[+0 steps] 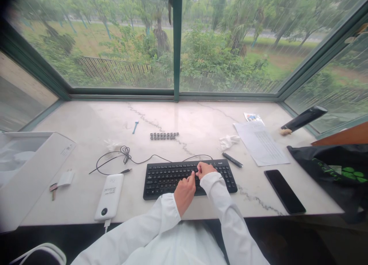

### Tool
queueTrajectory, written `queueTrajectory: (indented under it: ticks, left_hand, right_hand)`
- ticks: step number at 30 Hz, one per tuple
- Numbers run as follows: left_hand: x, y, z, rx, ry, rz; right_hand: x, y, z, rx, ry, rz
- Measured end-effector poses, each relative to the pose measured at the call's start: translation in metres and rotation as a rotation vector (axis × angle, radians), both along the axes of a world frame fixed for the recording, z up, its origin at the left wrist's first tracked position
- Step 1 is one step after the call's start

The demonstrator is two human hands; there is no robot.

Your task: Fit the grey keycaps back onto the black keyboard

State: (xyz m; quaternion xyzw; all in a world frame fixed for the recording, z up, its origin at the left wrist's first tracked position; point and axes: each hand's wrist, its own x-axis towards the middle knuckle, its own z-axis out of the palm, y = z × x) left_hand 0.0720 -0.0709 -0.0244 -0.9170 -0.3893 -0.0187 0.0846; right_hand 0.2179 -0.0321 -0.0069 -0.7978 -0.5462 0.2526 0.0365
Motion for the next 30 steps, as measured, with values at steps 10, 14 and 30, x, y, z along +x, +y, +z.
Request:
queueTrajectory:
  ticks: [10, 14, 30]
  left_hand:
    - [-0.007, 0.012, 0.005, -0.132, -0.091, -0.011]
    - [-0.021, 0.012, 0.013, -0.203, -0.12, 0.016]
    - [-0.061, 0.083, 0.057, -0.242, -0.288, 0.315]
  right_hand:
    - [-0.005, -0.002, 0.006, 0.063, -0.024, 0.02]
    - [-0.007, -0.015, 0.007, 0.185, -0.026, -0.011]
    - [-0.001, -0.09, -0.012, 0.518, 0.066, -0.287]
